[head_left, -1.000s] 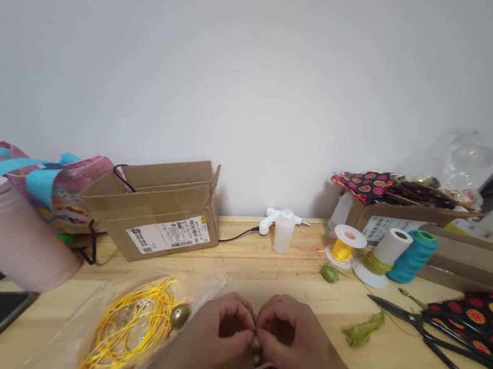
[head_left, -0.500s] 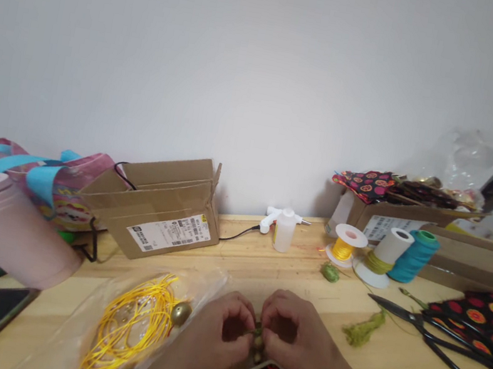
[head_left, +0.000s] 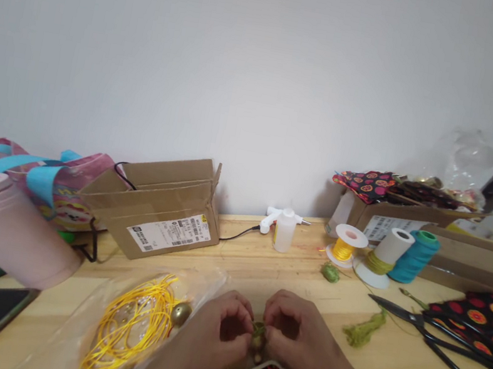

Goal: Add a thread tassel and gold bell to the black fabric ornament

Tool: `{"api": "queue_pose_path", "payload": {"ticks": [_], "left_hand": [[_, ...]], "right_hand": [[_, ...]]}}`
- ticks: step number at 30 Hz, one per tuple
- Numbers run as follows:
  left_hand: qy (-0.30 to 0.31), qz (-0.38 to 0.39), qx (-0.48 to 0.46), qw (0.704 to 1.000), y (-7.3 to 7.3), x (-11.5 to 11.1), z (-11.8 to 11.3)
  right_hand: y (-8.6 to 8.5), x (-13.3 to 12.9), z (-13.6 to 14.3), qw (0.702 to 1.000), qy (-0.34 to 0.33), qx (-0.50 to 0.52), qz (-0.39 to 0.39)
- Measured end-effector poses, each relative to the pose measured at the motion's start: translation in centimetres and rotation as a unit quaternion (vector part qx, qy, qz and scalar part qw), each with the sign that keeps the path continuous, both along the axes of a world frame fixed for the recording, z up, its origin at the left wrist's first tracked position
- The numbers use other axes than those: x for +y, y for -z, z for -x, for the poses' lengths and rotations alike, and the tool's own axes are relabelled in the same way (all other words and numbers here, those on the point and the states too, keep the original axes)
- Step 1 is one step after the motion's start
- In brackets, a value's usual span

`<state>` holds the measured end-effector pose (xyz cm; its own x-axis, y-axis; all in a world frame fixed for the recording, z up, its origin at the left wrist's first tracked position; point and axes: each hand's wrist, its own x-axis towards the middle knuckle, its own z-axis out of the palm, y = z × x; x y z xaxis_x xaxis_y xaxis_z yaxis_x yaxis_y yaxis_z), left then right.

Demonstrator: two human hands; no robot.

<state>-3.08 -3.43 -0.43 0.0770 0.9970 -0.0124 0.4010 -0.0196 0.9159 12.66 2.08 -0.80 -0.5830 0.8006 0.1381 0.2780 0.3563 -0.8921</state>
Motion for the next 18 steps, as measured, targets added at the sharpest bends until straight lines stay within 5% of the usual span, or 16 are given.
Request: {"api": "queue_pose_path", "payload": {"ticks": [18], "left_hand": [[-0.002,0.013,-0.019,1.0,-0.51,-0.22,0.25]], "right_hand": [[0.03,-0.07,-0.15,0.999,-0.022,0.028,-0.004]]}}
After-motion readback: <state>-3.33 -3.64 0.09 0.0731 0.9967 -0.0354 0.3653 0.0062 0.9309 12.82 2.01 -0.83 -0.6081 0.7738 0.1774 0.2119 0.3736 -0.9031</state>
